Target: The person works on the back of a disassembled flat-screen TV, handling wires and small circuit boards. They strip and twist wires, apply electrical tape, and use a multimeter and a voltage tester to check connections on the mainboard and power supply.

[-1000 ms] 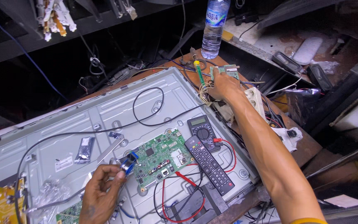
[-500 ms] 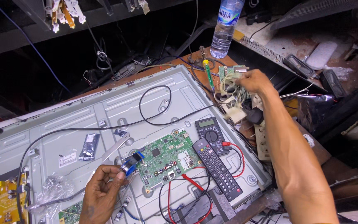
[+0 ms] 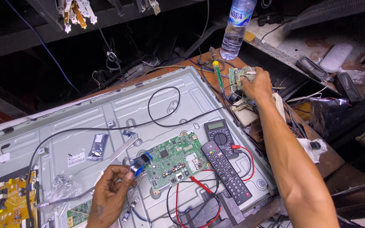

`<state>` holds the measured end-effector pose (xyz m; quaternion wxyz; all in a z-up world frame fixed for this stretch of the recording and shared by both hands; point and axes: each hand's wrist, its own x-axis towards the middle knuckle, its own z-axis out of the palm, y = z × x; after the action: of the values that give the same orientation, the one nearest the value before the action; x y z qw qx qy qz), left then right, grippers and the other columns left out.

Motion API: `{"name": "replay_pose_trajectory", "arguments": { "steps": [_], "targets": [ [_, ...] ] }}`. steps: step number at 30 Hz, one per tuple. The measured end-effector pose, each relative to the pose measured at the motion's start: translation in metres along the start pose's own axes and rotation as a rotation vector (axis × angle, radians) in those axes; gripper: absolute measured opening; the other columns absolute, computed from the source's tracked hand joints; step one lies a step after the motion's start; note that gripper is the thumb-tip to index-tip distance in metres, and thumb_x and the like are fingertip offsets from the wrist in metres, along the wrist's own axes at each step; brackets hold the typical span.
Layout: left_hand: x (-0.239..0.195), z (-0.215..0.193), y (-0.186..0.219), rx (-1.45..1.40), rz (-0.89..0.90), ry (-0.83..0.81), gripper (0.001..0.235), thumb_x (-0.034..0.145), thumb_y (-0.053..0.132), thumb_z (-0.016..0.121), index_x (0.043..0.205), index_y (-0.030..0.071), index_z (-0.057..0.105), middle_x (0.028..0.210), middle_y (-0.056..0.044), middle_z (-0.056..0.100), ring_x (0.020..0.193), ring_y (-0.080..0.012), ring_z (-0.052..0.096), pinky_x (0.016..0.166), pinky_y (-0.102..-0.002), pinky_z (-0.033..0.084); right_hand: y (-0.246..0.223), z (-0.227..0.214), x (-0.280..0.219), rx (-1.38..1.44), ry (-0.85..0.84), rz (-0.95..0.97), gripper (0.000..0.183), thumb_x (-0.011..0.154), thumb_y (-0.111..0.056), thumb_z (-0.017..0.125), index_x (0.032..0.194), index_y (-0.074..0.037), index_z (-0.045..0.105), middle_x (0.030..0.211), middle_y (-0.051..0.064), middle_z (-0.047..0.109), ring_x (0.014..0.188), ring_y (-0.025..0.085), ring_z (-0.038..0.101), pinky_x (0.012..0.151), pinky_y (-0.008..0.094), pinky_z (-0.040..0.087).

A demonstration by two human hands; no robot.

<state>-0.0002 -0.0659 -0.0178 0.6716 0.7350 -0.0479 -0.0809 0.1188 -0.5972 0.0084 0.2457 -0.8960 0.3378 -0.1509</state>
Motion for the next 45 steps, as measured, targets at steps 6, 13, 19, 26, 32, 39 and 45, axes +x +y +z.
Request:
{"name": "replay_pose_trajectory", "arguments": {
  "steps": [6, 13, 19, 26, 32, 39, 45],
  "targets": [
    [-0.007, 0.008, 0.012, 0.043, -0.030, 0.015, 0.013, 0.091, 0.015, 0.073, 0.096, 0.004, 0.069, 0.100, -0.008, 0.071, 0.088, -0.0153, 0.069, 0.086, -0.031, 0.066, -0.100, -0.043, -0.139, -0.255, -0.179, -0.400, 0.080, 0.098, -0.053, 0.061, 0.155, -0.003, 0.036, 0.161, 0.025, 0.034, 0.147, 0.042, 0.036, 0.116, 0.058, 0.035],
    [-0.020, 0.046, 0.071, 0.388, 0.314, -0.131, 0.011, 0.085, 0.026, 0.073, 0.084, 0.015, 0.075, 0.087, 0.003, 0.083, 0.069, -0.0109, 0.079, 0.053, -0.023, 0.063, -0.093, -0.056, -0.291, -0.032, -0.123, -0.641, 0.029, 0.099, -0.046, 0.059, 0.102, -0.021, 0.072, 0.095, 0.001, 0.075, 0.080, 0.033, 0.073, 0.055, 0.054, 0.055],
    [0.002, 0.118, 0.099, 0.592, 0.506, -0.362, 0.017, 0.092, 0.039, 0.067, 0.088, 0.023, 0.070, 0.080, 0.010, 0.068, 0.059, -0.0099, 0.053, 0.059, -0.025, 0.048, -0.046, -0.063, -0.298, 0.117, -0.135, -0.690, 0.021, 0.101, -0.035, 0.059, 0.091, -0.017, 0.067, 0.087, 0.001, 0.068, 0.080, 0.027, 0.067, 0.064, 0.044, 0.052],
    [0.026, 0.202, 0.120, 0.795, 0.356, -0.601, 0.014, 0.097, 0.041, 0.056, 0.098, 0.028, 0.060, 0.094, 0.011, 0.069, 0.072, -0.0155, 0.062, 0.069, -0.036, 0.050, 0.054, -0.048, -0.204, 0.028, -0.195, -0.324, 0.017, 0.099, -0.016, 0.050, 0.098, -0.005, 0.063, 0.092, 0.018, 0.069, 0.088, 0.041, 0.065, 0.076, 0.051, 0.048],
    [0.040, 0.232, 0.114, 0.856, 0.304, -0.690, 0.016, 0.100, 0.042, 0.051, 0.099, 0.028, 0.059, 0.096, 0.011, 0.070, 0.082, -0.0160, 0.065, 0.070, -0.038, 0.052, 0.037, -0.059, -0.195, -0.039, -0.611, 0.187, 0.055, 0.105, -0.030, 0.030, 0.158, -0.014, 0.030, 0.160, 0.020, 0.036, 0.140, 0.042, 0.047, 0.117, 0.052, 0.038],
    [0.050, 0.242, 0.102, 0.855, 0.405, -0.676, 0.015, 0.099, 0.039, 0.055, 0.098, 0.025, 0.059, 0.096, 0.008, 0.069, 0.099, -0.0187, 0.067, 0.064, -0.043, 0.054, 0.055, -0.021, -0.187, -0.170, -0.569, 0.100, 0.080, 0.101, -0.062, 0.024, 0.161, -0.010, 0.018, 0.169, 0.013, 0.020, 0.142, 0.041, 0.043, 0.109, 0.063, 0.038],
    [0.055, 0.239, 0.097, 0.859, 0.470, -0.666, 0.016, 0.101, 0.037, 0.054, 0.099, 0.023, 0.060, 0.093, 0.005, 0.068, 0.087, -0.0177, 0.067, 0.060, -0.040, 0.059, 0.053, -0.023, -0.177, -0.235, -0.663, 0.099, 0.082, 0.101, -0.066, 0.021, 0.152, -0.003, 0.031, 0.153, 0.024, 0.044, 0.131, 0.046, 0.055, 0.107, 0.060, 0.042]
  ]
}}
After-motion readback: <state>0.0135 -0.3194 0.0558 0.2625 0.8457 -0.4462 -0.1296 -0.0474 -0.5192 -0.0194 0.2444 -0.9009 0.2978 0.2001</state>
